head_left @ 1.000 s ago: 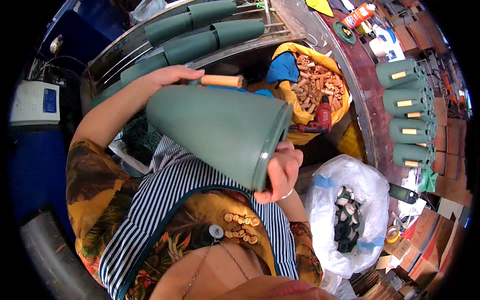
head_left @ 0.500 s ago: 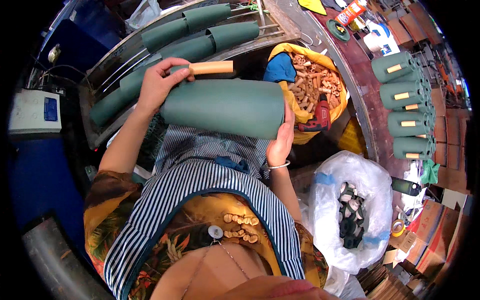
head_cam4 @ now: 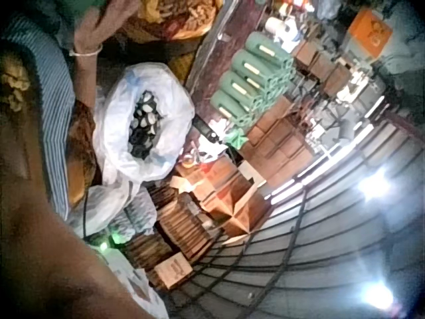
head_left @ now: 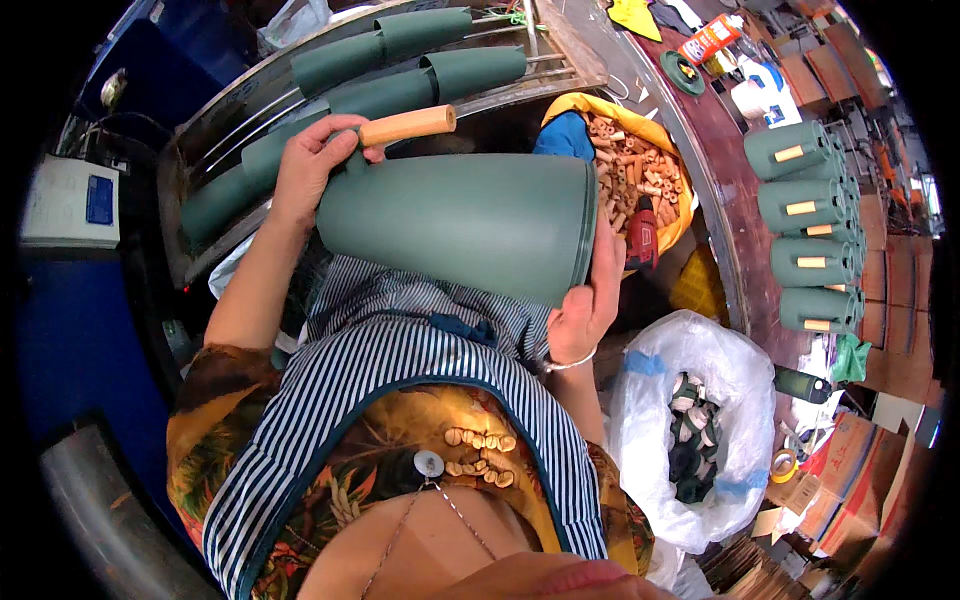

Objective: The person inserts wooden sticks into green cylindrical sleeves, uses a handheld power tool to secure them, and wipes the assembled pieces with a blue cloth.

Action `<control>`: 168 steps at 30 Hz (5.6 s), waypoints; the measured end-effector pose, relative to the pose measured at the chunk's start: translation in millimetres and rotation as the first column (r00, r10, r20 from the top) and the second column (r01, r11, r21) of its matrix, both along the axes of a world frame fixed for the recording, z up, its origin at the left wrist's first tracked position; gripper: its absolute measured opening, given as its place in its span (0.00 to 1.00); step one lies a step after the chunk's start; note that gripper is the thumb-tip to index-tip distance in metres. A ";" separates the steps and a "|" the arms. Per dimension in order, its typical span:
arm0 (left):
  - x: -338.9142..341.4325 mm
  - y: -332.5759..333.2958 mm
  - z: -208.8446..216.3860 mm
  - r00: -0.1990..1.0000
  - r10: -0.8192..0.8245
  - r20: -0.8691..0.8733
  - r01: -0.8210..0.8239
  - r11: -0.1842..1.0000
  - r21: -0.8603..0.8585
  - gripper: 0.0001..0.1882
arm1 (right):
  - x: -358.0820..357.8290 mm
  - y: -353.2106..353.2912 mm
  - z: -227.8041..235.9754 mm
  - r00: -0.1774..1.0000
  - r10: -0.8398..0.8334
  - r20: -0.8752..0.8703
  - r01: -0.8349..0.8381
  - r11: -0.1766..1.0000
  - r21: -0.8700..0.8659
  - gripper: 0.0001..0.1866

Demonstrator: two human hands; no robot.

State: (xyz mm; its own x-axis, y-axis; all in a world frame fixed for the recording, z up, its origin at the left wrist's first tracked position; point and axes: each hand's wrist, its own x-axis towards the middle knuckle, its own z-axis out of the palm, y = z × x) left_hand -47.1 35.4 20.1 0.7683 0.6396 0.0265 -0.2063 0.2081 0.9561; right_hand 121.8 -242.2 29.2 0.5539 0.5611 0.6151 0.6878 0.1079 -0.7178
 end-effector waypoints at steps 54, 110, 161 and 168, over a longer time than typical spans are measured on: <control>74.0 -65.2 75.2 0.911 -0.385 -0.145 0.082 -0.176 0.981 0.20 | 53.8 0.8 -80.2 0.719 -0.375 -0.585 0.228 0.923 -0.311 0.20; -445.5 -126.9 -407.8 -0.449 0.191 -0.873 -0.652 0.598 0.467 0.16 | 158.7 115.7 -80.7 0.596 0.415 0.687 0.230 0.731 -0.642 0.18; -460.3 -74.5 -296.0 0.298 0.919 -0.259 -0.703 0.027 -0.710 0.23 | -183.1 218.7 -116.9 0.258 0.905 0.338 -0.676 0.419 -0.606 0.23; -357.0 -34.2 -294.3 0.920 0.392 0.005 -0.382 0.895 0.228 0.38 | -215.4 218.5 -92.6 0.137 0.849 0.510 -0.640 0.469 -0.609 0.27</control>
State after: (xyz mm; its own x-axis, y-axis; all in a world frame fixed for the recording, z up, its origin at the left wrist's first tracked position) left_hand -404.2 1.2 -274.3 0.4647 0.8679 0.1754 -0.1879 -0.0969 0.9774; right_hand -93.6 -23.7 -63.4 -0.7486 0.5836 0.3147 0.5677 0.8093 -0.1506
